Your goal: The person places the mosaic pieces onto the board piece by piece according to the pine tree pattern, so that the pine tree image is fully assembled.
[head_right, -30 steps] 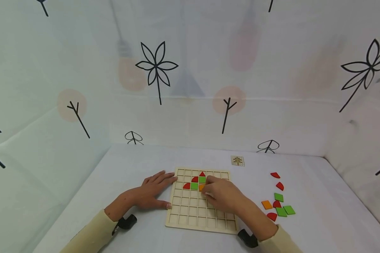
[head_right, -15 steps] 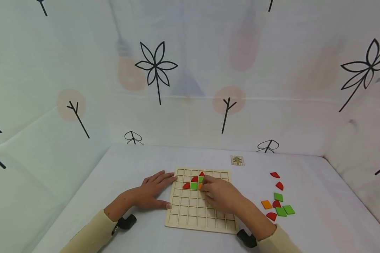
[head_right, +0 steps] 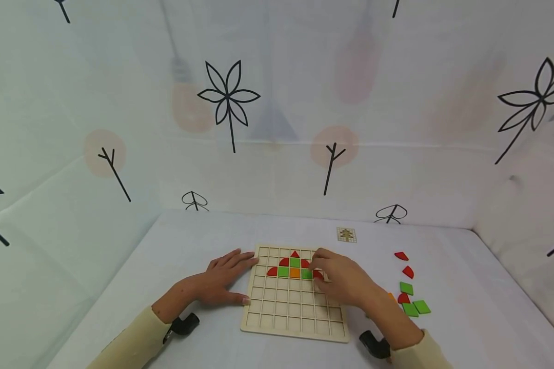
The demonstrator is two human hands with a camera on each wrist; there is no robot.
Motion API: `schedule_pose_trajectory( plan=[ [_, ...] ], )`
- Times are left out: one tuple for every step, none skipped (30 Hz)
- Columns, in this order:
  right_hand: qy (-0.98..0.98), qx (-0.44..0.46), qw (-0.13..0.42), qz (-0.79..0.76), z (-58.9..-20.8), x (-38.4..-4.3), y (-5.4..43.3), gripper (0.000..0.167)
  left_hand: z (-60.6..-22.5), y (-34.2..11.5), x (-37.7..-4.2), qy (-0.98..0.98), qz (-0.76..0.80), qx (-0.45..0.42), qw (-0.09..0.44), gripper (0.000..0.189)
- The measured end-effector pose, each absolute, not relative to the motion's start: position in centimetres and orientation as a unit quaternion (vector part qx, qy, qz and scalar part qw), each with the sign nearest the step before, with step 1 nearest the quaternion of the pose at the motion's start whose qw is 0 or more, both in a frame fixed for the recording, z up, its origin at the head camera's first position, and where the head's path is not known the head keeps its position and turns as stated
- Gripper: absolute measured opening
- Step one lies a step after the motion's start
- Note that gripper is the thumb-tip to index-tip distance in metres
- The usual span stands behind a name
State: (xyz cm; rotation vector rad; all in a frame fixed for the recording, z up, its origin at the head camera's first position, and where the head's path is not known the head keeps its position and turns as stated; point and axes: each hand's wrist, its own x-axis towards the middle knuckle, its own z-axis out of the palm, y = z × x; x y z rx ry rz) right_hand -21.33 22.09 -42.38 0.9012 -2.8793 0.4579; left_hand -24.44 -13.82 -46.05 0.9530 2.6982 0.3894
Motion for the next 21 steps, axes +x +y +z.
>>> schedule_pose_trajectory(
  plan=[
    [-0.945, 0.286, 0.047, 0.152, -42.3, -21.5, 22.6, 0.020, -46.1, -13.8, -24.5, 0.927, 0.133, 0.327, 0.126, 0.100],
    [-0.947, 0.277, 0.048, 0.155, -42.1, -21.7, 23.2, 0.020, -46.1, -13.8, -24.5, 0.927, 0.132, 0.328, 0.125, 0.100],
    [-0.949, 0.268, 0.051, 0.160, -42.0, -21.8, 23.8, 0.020, -46.2, -13.9, -24.5, 0.927, 0.131, 0.328, 0.125, 0.100],
    [-0.950, 0.259, 0.055, 0.163, -41.8, -22.0, 24.4, 0.021, -46.2, -13.9, -24.5, 0.927, 0.131, 0.328, 0.124, 0.100],
    [-0.952, 0.250, 0.060, 0.165, -41.6, -22.1, 25.0, 0.021, -46.2, -13.9, -24.5, 0.927, 0.131, 0.327, 0.124, 0.100],
    [-0.954, 0.240, 0.065, 0.167, -41.5, -22.3, 25.7, 0.022, -46.2, -13.9, -24.5, 0.927, 0.131, 0.327, 0.124, 0.100],
    [-0.956, 0.231, 0.070, 0.169, -41.3, -22.5, 26.3, 0.023, -46.2, -13.8, -24.5, 0.928, 0.131, 0.327, 0.124, 0.100],
    [-0.957, 0.222, 0.076, 0.171, -41.2, -22.6, 27.0, 0.023, -46.2, -13.8, -24.5, 0.927, 0.132, 0.327, 0.125, 0.100],
    [-0.958, 0.214, 0.081, 0.172, -41.0, -22.8, 27.7, 0.024, -46.2, -13.8, -24.5, 0.927, 0.133, 0.327, 0.126, 0.100],
    [-0.959, 0.207, 0.086, 0.173, -41.0, -23.0, 28.4, 0.024, -46.1, -13.8, -24.5, 0.927, 0.134, 0.327, 0.126, 0.100],
    [-0.960, 0.200, 0.092, 0.173, -41.0, -23.2, 29.1, 0.025, -46.1, -13.8, -24.5, 0.927, 0.135, 0.326, 0.126, 0.100],
    [-0.961, 0.192, 0.096, 0.174, -41.0, -23.3, 29.9, 0.025, -46.1, -13.8, -24.5, 0.927, 0.135, 0.326, 0.126, 0.100],
    [-0.962, 0.184, 0.103, 0.175, -41.0, -23.5, 30.6, 0.025, -46.1, -13.7, -24.5, 0.927, 0.134, 0.326, 0.127, 0.100],
    [-0.963, 0.174, 0.106, 0.176, -41.1, -23.6, 31.4, 0.025, -46.0, -13.7, -24.5, 0.927, 0.135, 0.326, 0.127, 0.100],
    [-0.964, 0.165, 0.109, 0.179, -41.1, -23.8, 32.1, 0.024, -46.0, -13.7, -24.4, 0.927, 0.134, 0.326, 0.126, 0.100],
    [-0.964, 0.155, 0.112, 0.182, -41.2, -23.9, 32.8, 0.024, -46.0, -13.7, -24.4, 0.927, 0.134, 0.327, 0.127, 0.100],
    [-0.965, 0.144, 0.112, 0.186, -41.3, -24.0, 33.6, 0.024, -46.0, -13.7, -24.4, 0.927, 0.134, 0.327, 0.127, 0.100],
    [-0.966, 0.133, 0.110, 0.191, -41.4, -24.1, 34.3, 0.024, -46.0, -13.7, -24.4, 0.927, 0.135, 0.326, 0.127, 0.099],
    [-0.968, 0.121, 0.107, 0.194, -41.5, -24.2, 35.0, 0.024, -46.0, -13.7, -24.4, 0.927, 0.136, 0.327, 0.127, 0.099],
    [-0.968, 0.110, 0.102, 0.199, -41.7, -24.3, 35.7, 0.024, -46.0, -13.7, -24.4, 0.926, 0.136, 0.327, 0.127, 0.099],
    [-0.969, 0.100, 0.097, 0.203, -41.9, -24.4, 36.3, 0.025, -46.0, -13.7, -24.4, 0.926, 0.136, 0.327, 0.127, 0.099]
  ],
)
